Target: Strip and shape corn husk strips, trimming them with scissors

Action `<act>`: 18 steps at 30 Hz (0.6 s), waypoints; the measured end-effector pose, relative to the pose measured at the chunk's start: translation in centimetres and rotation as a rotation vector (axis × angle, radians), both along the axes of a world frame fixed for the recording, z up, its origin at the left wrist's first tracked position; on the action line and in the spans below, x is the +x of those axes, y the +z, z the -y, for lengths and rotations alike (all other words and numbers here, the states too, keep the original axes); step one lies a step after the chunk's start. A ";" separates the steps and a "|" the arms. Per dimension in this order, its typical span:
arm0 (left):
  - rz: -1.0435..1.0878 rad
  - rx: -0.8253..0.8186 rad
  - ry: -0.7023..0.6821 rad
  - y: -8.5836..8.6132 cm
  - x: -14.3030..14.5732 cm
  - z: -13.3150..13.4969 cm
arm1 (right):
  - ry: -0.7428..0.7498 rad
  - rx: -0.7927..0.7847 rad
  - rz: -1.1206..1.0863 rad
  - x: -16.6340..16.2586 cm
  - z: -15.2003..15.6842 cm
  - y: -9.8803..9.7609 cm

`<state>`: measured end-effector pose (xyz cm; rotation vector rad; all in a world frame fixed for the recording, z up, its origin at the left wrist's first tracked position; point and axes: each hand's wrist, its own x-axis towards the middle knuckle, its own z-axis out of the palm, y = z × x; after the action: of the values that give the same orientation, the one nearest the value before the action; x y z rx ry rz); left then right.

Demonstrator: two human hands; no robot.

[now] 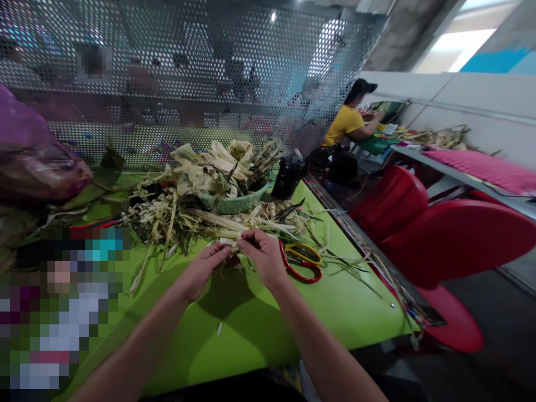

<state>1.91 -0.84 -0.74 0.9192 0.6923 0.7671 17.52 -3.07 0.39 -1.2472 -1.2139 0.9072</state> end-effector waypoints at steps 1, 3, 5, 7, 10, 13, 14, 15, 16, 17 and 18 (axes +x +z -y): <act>-0.020 0.005 -0.013 0.1 0.0 0.0 | 0.007 0.001 0.009 0.0 0.0 0.0; -0.057 0.028 -0.029 0.2 0.0 0.0 | 0.014 0.007 0.029 0.0 0.1 0.0; -0.077 0.073 -0.021 0.1 0.1 -0.1 | 0.009 0.018 0.050 0.0 0.2 -0.1; -0.082 0.112 0.002 0.1 0.2 0.0 | 0.003 0.033 0.063 0.0 0.2 -0.1; -0.086 0.123 0.037 -0.1 0.4 0.3 | 0.002 0.047 0.092 -0.1 0.3 -0.1; -0.076 0.109 0.078 -0.2 0.8 0.6 | -0.014 0.071 0.158 -0.2 0.4 0.1; -0.065 0.111 0.096 -0.2 0.9 0.7 | -0.019 0.083 0.181 -0.3 0.4 0.2; -0.053 0.118 0.115 -0.3 1.0 0.8 | -0.020 0.094 0.201 -0.3 0.4 0.3; -0.043 0.130 0.132 -0.5 1.2 0.8 | -0.019 0.102 0.213 -0.3 0.4 0.3; -0.040 0.139 0.145 -0.6 1.2 0.8 | -0.017 0.105 0.218 -0.3 0.4 0.3; -0.043 0.143 0.151 -0.7 1.3 0.8 | -0.020 0.106 0.211 -0.3 0.3 0.2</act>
<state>3.20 -1.68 -1.42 1.0235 0.7578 0.9427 17.23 -3.39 0.59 -1.2909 -1.3948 0.6995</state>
